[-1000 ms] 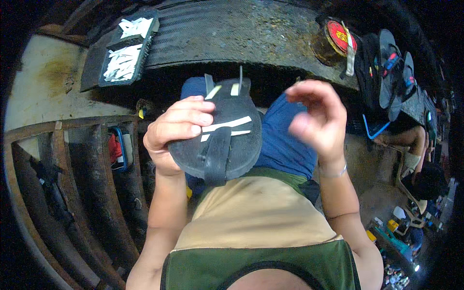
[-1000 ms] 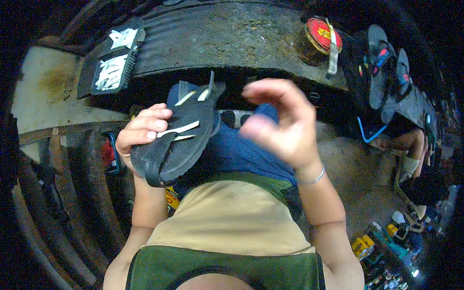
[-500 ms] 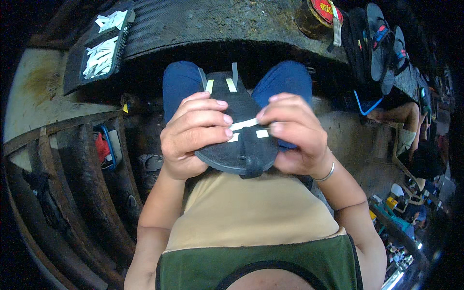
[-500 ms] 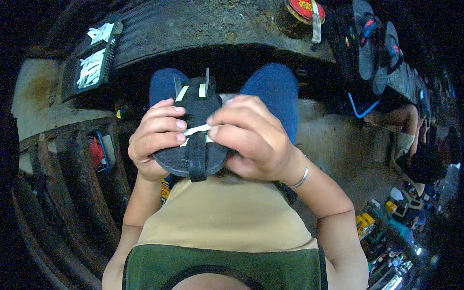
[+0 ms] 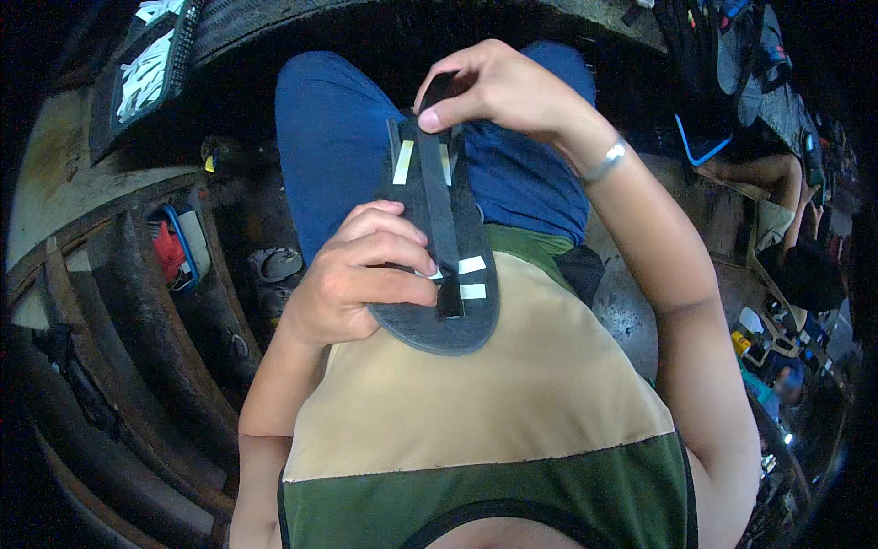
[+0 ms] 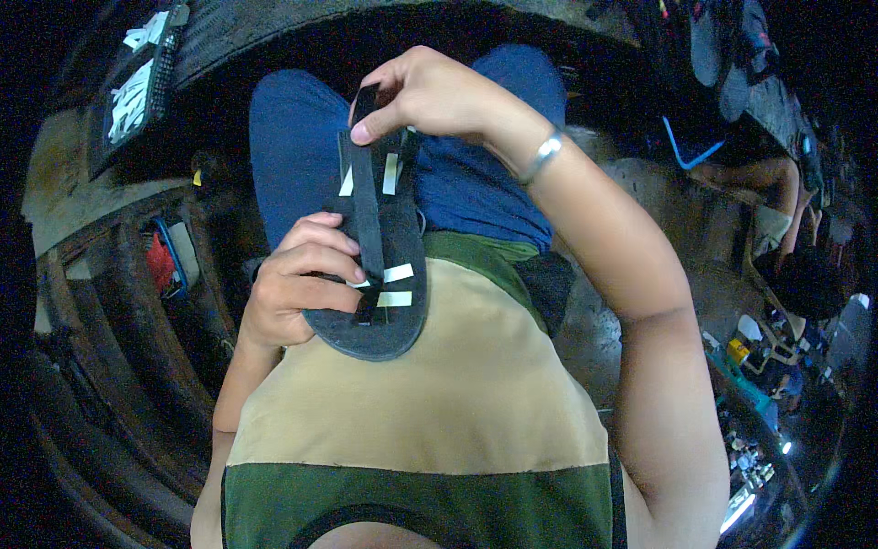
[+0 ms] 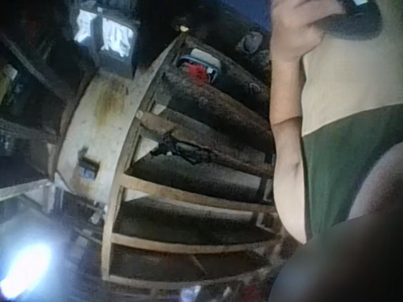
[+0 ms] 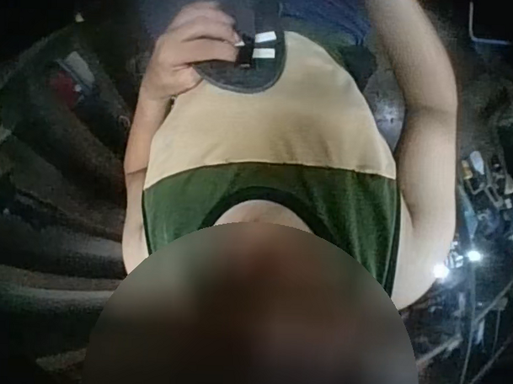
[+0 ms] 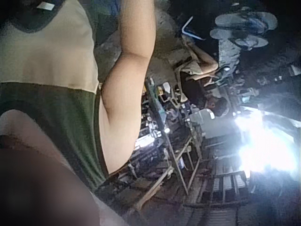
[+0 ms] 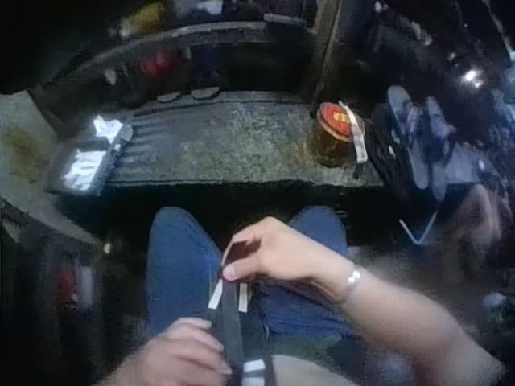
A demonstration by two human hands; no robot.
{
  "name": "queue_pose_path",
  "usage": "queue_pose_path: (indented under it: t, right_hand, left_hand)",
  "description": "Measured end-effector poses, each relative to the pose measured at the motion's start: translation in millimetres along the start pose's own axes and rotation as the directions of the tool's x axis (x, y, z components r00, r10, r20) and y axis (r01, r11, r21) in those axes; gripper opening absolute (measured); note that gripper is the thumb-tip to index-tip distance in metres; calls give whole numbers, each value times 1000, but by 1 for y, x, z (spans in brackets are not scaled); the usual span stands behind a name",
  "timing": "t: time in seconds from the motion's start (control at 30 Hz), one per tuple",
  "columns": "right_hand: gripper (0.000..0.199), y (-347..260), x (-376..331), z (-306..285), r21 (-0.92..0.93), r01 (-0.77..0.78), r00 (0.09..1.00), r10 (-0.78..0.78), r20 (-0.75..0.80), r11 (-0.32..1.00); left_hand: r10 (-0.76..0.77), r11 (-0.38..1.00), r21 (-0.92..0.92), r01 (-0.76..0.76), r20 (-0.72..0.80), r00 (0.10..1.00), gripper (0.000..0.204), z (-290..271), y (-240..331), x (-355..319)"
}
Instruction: The person assembles flip-flops by attaching straps to black rubber soles. They repeatedly pick up soles and straps, align the straps over adhesive patches, press them into place, and inspect the fit. The person handles multiple soles and different colored straps, placing finished pairs on a nearby shelf.
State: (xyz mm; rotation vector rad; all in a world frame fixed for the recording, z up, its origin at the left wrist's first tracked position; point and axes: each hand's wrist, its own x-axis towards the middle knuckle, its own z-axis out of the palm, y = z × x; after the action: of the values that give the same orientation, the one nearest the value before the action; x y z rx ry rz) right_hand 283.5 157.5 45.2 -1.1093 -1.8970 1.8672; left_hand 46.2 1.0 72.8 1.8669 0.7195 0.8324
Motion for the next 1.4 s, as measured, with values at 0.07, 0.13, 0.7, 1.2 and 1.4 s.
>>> queue_pose_path:
  t: [0.07, 0.13, 0.7, 1.2, 1.4]
  right_hand:
    - [20, 23, 14, 8, -37, 15, 994, -11, 106, 999]
    - [20, 38, 19, 18, -197, -66, 978, 103, 181, 978]
    - [48, 87, 58, 18, -178, -406, 864, 440, 246, 896]
    - [19, -48, -88, 50, 100, 191, 979, -197, 50, 976]
    - [9, -53, -97, 63, 22, 237, 970, -237, 42, 971]
  left_hand:
    - [-5, 1000, 19, 5, -13, 1000, 23, 1, 1, -3]
    - [-21, 999, 39, 21, 6, 1000, 23, 1, 1, -5]
    - [-65, 998, -7, 68, 227, 972, 27, -15, -9, -1]
    - [-31, 993, -113, 23, -71, 997, 36, 0, -28, -16]
    - [-99, 991, -93, 97, -17, 995, 39, -4, -20, -13]
